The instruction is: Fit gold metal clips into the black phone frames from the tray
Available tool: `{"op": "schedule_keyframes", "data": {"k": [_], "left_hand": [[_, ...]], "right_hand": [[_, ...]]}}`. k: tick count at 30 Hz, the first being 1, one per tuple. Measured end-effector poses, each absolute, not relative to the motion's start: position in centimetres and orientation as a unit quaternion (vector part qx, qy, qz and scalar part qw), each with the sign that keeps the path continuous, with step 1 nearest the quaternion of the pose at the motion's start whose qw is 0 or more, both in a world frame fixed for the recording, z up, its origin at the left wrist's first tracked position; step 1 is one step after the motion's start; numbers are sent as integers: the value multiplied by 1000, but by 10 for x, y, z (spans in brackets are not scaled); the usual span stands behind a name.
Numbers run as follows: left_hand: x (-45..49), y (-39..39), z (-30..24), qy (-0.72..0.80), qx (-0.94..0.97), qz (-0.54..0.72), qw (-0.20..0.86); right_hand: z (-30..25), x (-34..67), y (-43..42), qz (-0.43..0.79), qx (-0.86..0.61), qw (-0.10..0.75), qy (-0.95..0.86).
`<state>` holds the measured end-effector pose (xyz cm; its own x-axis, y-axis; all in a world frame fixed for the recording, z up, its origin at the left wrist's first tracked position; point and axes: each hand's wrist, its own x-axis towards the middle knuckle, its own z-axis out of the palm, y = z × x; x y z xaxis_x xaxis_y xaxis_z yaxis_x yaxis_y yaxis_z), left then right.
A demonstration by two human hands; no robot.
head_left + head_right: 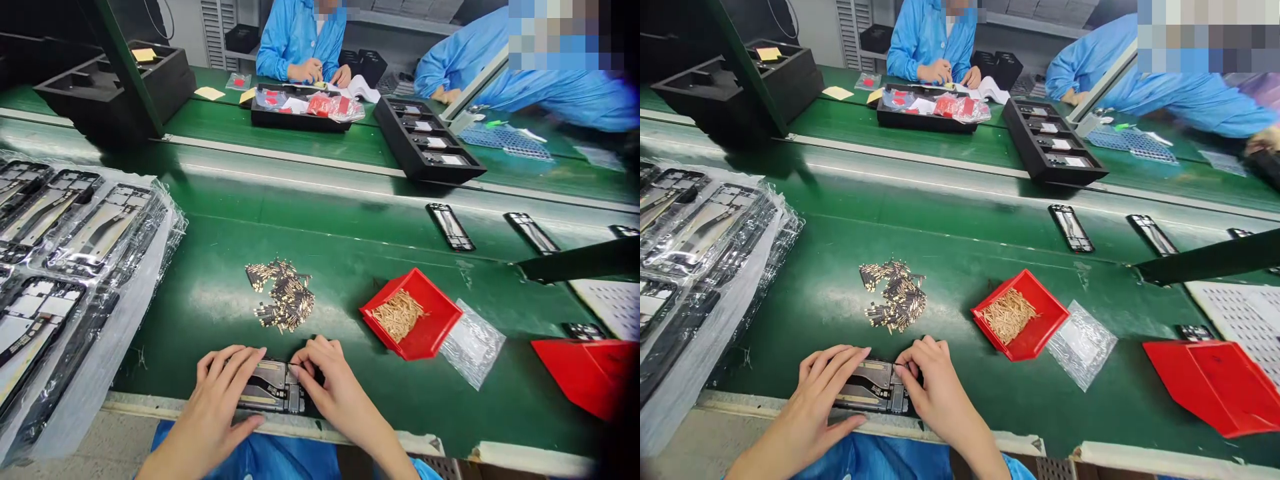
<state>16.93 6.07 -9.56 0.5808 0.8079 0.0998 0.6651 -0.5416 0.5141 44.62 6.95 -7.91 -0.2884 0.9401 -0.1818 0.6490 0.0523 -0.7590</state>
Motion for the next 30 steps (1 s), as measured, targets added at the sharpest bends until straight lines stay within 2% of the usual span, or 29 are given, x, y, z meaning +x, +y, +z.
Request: {"op": "schedule_keyframes", "data": {"k": [7, 17, 22, 24, 30], "left_hand": [[168, 61, -99, 423, 867, 148, 218], [166, 66, -99, 416, 865, 143, 243], [164, 74, -99, 379, 868, 194, 255], [164, 76, -97, 360, 863, 237, 264], [168, 73, -80, 344, 839, 301, 295]], "right_hand": [[-85, 447, 69, 372, -545, 173, -731], [-100, 445, 63, 258, -493, 234, -798], [-98, 441, 53, 228, -538, 259, -769], [-92, 439, 47, 268, -562, 270, -734], [-76, 435, 36, 520, -573, 284, -567]]}}
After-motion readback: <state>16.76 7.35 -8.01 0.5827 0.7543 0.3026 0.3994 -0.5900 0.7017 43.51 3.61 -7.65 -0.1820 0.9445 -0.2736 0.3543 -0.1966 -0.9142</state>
